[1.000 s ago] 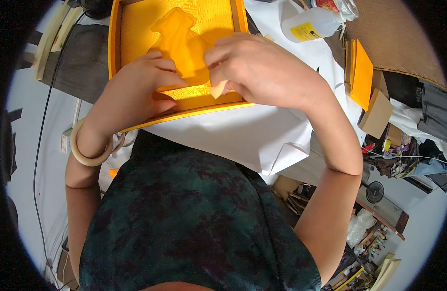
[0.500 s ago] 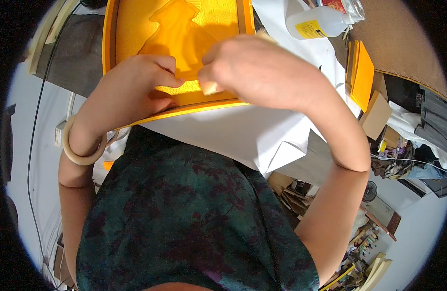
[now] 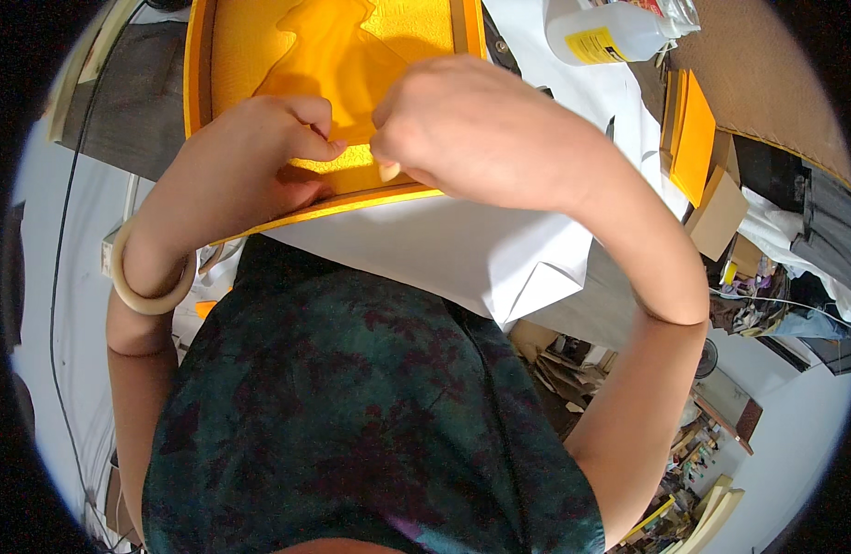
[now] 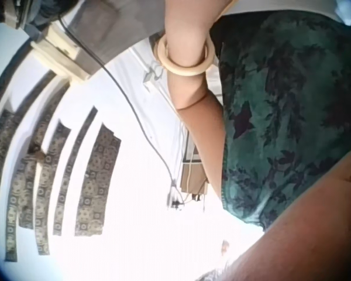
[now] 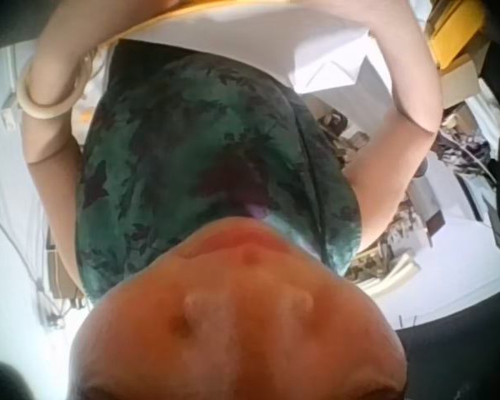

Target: The person applies glue to the edges of a yellow cardboard cutout using a brush, then places the cutout into a yellow box. The person also handles a small wooden piece and an iron during the process.

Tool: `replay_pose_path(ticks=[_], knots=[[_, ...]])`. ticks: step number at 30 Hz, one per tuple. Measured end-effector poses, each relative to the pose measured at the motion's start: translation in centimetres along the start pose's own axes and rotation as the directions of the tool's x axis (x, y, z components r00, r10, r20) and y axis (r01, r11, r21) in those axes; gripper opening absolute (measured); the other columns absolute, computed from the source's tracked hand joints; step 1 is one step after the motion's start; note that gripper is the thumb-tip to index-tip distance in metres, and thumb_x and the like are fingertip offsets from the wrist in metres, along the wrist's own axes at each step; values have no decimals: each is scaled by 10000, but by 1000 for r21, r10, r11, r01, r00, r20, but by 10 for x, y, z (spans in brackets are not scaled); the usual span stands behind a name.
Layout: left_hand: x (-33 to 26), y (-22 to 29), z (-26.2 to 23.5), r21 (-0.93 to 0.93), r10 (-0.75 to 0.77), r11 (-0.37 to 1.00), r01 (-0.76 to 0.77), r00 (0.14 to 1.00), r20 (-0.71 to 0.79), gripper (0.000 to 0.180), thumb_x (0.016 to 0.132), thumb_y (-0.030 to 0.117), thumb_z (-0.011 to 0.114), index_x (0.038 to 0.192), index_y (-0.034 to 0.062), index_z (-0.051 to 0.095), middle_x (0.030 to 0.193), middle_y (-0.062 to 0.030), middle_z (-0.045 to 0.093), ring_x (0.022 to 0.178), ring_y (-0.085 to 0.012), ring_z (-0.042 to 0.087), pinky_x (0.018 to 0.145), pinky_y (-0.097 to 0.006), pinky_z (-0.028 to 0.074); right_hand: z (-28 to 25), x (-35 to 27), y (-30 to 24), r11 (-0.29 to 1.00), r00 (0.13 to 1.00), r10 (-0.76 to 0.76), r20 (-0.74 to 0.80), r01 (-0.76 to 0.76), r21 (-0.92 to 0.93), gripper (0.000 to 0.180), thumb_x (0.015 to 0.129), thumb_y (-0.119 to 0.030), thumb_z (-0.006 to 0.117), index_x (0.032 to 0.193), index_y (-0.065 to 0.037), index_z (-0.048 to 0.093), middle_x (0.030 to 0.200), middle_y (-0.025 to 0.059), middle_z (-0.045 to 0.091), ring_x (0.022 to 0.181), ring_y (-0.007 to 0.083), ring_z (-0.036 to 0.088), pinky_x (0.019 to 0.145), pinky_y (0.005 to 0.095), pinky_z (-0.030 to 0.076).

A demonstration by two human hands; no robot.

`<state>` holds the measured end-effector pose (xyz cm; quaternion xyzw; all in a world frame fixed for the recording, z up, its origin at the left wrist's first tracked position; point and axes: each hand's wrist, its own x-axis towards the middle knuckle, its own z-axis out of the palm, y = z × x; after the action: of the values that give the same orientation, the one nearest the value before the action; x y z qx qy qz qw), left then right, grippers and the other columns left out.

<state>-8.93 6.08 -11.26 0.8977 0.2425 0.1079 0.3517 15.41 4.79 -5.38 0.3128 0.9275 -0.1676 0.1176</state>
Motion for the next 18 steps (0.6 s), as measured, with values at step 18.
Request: replay_pose_path(ticks=[18], knots=[[2, -5, 5, -15, 49, 999, -50, 998, -36, 195, 732, 45, 783, 892, -16, 690, 841, -138, 592, 780, -332, 624, 662, -392, 491, 4, 1, 16, 992, 999, -40, -22, 42, 118, 123, 700, -19, 753, 818, -44, 731, 793, 79, 676, 843, 277, 642, 878, 399, 467]])
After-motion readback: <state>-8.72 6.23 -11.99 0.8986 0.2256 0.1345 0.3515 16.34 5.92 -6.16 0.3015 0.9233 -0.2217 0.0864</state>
